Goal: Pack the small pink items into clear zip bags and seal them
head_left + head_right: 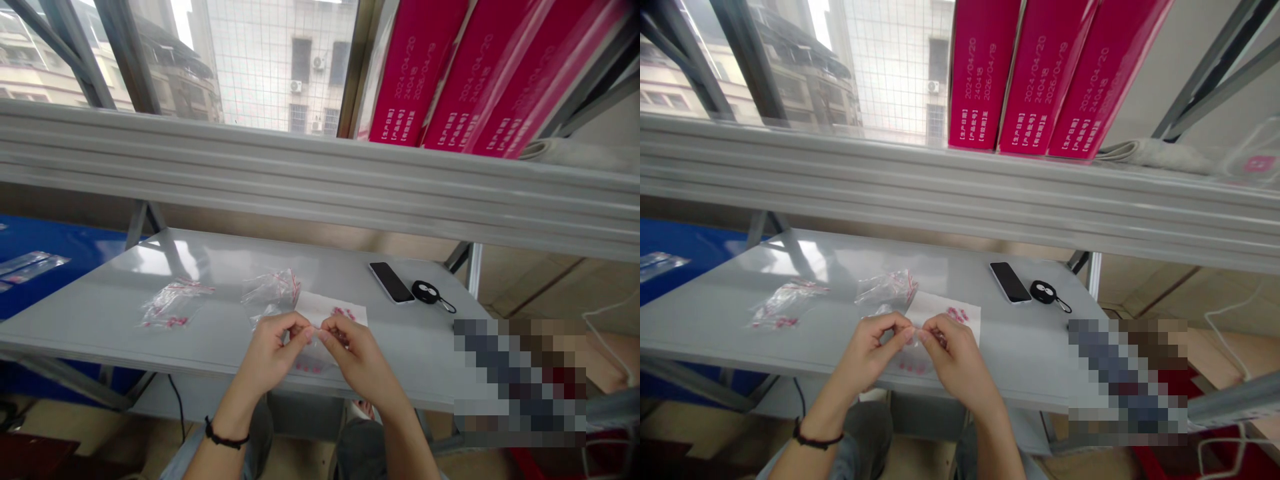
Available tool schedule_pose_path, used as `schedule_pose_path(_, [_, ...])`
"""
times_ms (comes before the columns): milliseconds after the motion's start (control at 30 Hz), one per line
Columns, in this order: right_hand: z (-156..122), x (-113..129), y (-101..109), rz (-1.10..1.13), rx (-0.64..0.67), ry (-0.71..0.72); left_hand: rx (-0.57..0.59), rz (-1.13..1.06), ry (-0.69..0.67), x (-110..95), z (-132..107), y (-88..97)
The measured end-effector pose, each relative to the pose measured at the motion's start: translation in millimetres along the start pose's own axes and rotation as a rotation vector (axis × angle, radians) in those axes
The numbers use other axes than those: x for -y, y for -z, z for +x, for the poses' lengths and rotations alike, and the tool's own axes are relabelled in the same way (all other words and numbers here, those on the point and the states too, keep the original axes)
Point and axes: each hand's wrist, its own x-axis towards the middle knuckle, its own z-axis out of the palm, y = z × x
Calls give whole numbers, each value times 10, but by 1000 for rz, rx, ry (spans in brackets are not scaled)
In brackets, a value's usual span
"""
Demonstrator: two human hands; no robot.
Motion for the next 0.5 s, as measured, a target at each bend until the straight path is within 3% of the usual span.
schedule_pose_path(300, [2, -71, 111, -72, -22, 10, 1, -51, 34, 22, 23, -11])
schedule_pose_path(500, [-39, -78, 147, 39, 80, -28, -12, -87, 46, 5, -2, -24])
